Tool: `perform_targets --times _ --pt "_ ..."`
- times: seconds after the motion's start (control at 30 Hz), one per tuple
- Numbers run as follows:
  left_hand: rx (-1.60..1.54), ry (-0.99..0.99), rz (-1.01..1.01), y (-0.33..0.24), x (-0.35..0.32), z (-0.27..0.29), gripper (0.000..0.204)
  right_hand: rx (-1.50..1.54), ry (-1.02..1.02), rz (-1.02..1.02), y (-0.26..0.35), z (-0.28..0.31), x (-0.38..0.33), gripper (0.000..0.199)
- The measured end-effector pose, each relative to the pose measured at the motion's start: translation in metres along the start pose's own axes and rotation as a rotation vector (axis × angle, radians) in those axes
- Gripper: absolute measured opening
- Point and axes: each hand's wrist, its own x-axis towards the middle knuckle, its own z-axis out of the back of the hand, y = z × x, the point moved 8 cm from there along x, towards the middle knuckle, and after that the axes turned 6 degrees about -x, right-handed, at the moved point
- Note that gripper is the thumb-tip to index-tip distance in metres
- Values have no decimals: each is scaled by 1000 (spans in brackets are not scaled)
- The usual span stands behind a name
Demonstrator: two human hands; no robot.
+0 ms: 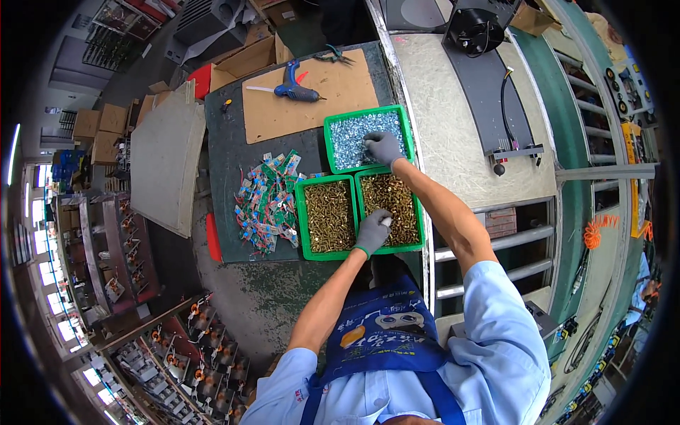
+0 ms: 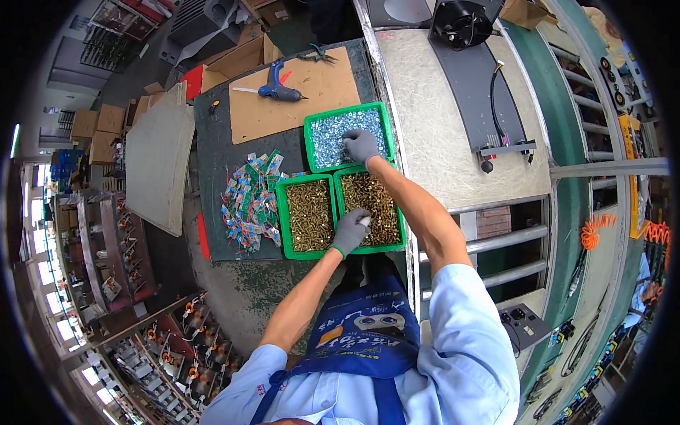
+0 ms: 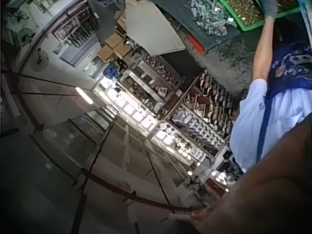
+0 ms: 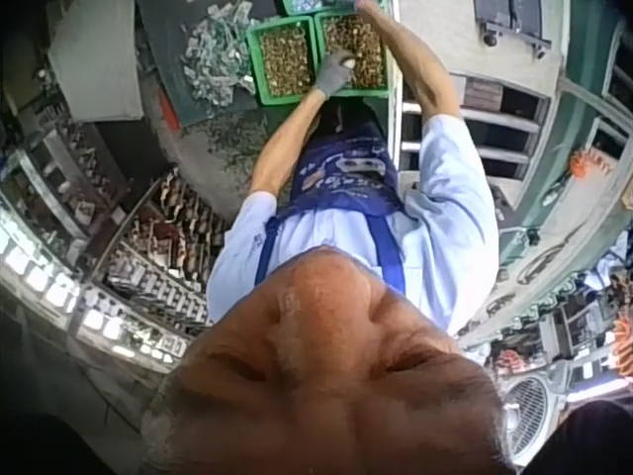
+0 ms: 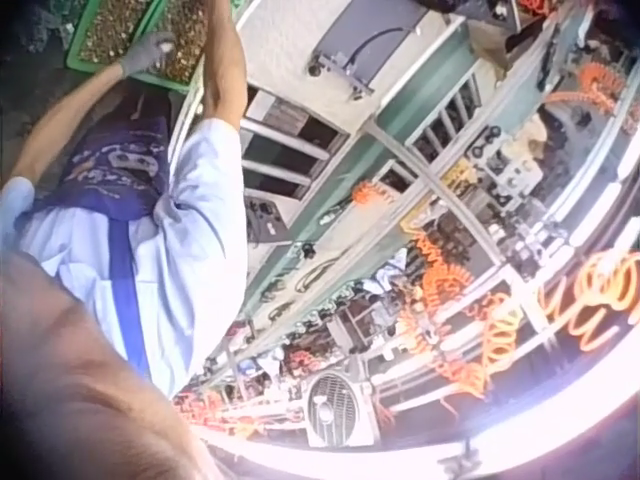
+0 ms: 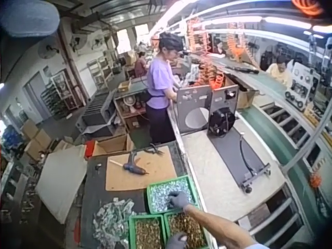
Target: Assembling various electrical components like fans and heatsinks onto a metal frame using an electric screwdriver.
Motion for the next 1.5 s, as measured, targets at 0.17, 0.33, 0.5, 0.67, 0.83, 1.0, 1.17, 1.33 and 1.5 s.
perform_targets --times 0.17,0.33,0.5,0.67,0.83,1.0,1.17,1.33,1.5 --pt "-966 115 516 38 -6 -20 16 1221 134 -544 -22 1 -18 28" --pt "-1276 144 634 47 -13 -27 14 1366 169 -599 -9 15 -34 36" --pt "-1244 94 636 51 -14 -26 16 1326 163 -558 6 31 -43 36" --pt "-1189 98 643 49 -12 -29 18 1198 69 -434 20 51 -42 34" --pt "-1111 49 666 50 -13 -28 18 913 5 -415 24 59 -20 26" --pt "-1163 65 634 53 -11 -28 18 560 -107 -313 34 78 -5 19" --pt "-1224 115 588 53 -11 -31 26 1057 -83 -363 58 83 -29 21" --pt "-1268 212 613 49 -12 -31 37 1348 -24 -452 84 87 -49 30" --pt "-1332 300 538 48 -13 -30 47 1368 -11 -409 99 90 -57 33"
